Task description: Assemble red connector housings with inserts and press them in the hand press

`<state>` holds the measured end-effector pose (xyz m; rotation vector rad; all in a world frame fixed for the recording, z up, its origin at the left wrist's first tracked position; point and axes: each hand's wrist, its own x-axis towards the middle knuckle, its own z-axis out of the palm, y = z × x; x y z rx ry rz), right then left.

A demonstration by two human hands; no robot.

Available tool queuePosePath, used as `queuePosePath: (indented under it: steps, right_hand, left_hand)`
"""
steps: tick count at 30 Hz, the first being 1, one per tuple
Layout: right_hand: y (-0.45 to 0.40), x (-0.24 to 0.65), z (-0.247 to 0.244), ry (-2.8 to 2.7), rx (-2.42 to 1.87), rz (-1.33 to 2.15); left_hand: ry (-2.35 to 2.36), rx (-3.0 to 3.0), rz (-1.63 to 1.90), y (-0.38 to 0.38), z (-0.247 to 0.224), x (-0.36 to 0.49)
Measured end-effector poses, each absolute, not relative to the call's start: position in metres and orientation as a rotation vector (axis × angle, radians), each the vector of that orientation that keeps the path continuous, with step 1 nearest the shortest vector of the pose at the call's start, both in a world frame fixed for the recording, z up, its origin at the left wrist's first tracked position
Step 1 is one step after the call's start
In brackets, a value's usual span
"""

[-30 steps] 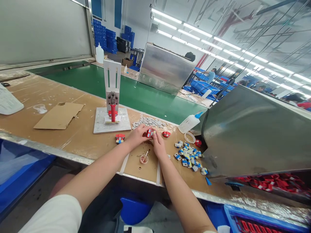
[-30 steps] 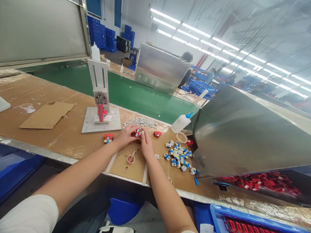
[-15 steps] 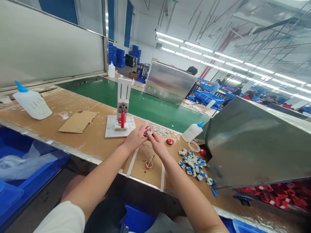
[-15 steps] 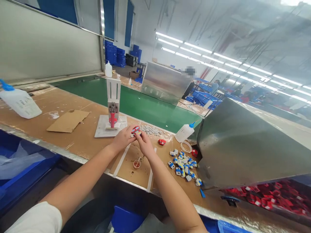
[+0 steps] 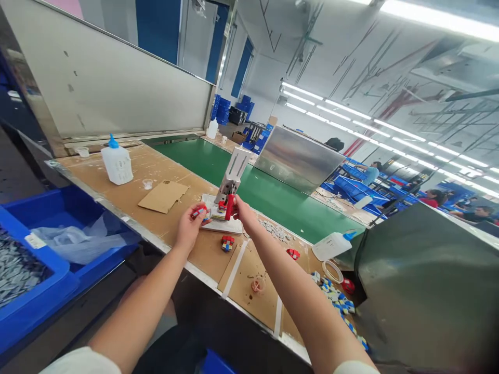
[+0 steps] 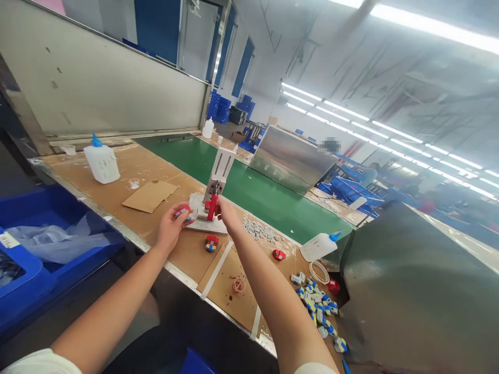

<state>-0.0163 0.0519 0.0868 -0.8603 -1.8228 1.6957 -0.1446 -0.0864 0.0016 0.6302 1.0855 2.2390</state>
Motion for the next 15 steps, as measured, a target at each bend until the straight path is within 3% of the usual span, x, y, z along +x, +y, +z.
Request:
queuePosePath:
  steps: [3, 6, 10, 15]
  right_hand:
    - [0.050, -0.019, 0.113, -1.654, -0.647, 2.009]
    - [0.059, -0.026, 0.146, -1.475, -0.404, 2.026]
    - [0.087, -0.035, 0.160, -1.442, -0.409, 1.782]
    - [0.102, -0.028, 0.099, -1.703, -0.826, 1.237]
  left_hand:
    - [1.013, 0.495, 2.143, -0.076, 0.002, -0.154]
    - [0.959, 0.389, 2.105, -0.064, 0.002, -0.159]
    - [0.944, 0.336, 2.076, -0.048, 0.002, -0.171]
    - [1.032, 0.450, 2.038, -0.043, -0.003, -0.186]
